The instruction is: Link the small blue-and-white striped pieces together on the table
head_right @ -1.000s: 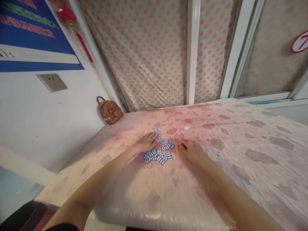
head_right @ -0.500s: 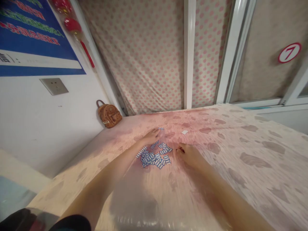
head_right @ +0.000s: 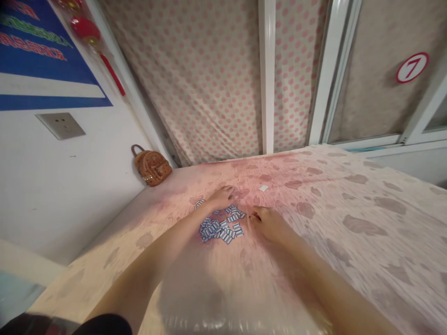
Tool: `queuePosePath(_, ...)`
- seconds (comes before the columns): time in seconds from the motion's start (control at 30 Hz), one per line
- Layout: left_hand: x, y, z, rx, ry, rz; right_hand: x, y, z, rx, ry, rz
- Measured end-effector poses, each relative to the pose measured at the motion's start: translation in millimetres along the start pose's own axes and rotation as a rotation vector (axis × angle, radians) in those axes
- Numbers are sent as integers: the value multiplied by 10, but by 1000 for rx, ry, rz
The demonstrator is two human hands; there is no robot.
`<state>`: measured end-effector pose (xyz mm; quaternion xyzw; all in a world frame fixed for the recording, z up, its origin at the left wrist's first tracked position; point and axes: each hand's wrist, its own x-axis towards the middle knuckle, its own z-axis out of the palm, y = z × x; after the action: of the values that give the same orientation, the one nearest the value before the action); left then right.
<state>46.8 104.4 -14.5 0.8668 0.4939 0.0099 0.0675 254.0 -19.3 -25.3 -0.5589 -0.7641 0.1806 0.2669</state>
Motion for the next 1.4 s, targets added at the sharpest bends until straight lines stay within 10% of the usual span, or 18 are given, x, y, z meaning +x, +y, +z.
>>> queuePosePath(0.3,-716,272,-102,-90,-34,96,42,91,-19,12,-1,-32)
queuePosePath(0.6,-1471,228,70,-72,-25,-101,116,215,36,47,24,-16)
queuePosePath(1.07,-1231,152,91,-16,70,-212,112,229,43,122,45,17)
queuePosePath(1.23,-1298,209,154,-64,36,-4,100,259,90,53,191,41)
queuePosePath(1.4,-1292,222,94,-111,230,-102,162,423,46,-110,469,87)
